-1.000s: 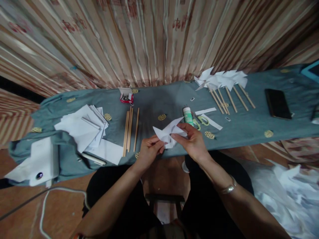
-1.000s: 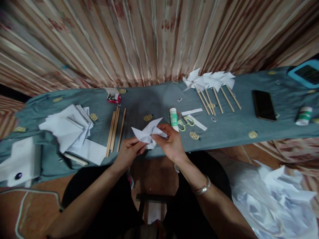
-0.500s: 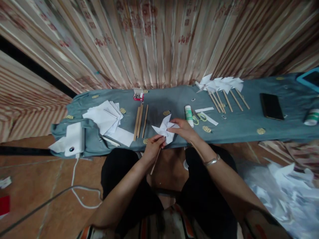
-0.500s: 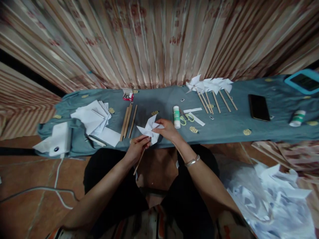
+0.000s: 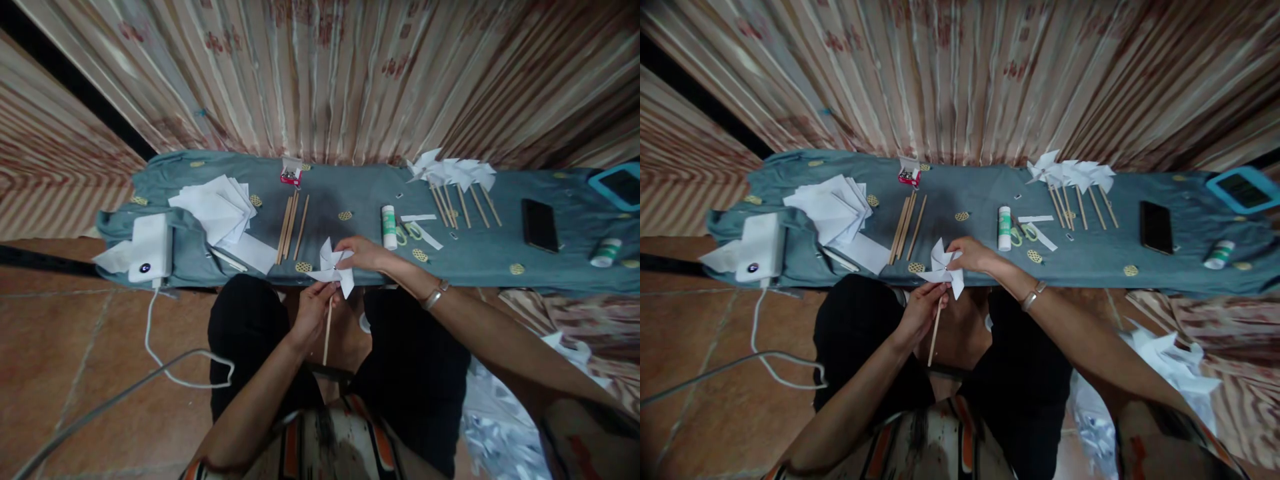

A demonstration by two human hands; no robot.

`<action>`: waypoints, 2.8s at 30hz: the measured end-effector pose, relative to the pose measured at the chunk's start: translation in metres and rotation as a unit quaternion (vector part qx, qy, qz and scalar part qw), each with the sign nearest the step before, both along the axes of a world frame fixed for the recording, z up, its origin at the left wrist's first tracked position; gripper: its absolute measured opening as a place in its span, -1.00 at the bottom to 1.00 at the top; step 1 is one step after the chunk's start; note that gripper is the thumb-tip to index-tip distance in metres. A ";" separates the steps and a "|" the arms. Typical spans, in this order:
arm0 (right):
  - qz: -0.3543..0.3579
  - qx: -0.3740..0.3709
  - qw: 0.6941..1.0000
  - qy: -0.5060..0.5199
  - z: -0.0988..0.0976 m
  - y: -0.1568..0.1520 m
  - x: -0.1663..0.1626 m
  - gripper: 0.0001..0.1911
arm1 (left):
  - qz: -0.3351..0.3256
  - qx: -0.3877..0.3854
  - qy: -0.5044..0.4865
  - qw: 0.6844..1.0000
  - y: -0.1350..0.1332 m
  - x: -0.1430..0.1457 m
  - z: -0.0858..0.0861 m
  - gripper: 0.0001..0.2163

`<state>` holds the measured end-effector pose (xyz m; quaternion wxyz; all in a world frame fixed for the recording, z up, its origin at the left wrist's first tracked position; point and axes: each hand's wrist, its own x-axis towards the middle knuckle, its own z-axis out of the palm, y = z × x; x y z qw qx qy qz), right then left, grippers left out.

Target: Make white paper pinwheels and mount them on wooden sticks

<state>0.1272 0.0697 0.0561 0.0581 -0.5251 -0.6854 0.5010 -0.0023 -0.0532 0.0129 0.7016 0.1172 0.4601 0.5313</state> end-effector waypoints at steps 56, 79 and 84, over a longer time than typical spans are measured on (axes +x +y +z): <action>0.237 0.067 0.949 -0.194 0.008 0.036 -0.010 -0.68 | -0.048 -0.067 0.034 0.996 0.002 0.001 -0.014 -0.64; 0.235 -0.007 0.951 -0.200 0.011 0.041 -0.018 -0.74 | -0.048 -0.062 0.040 0.996 0.005 0.004 -0.010 -0.60; 0.234 -0.008 0.951 -0.201 0.014 0.040 -0.018 -0.67 | -0.039 -0.067 0.036 0.996 0.004 0.005 -0.012 -0.60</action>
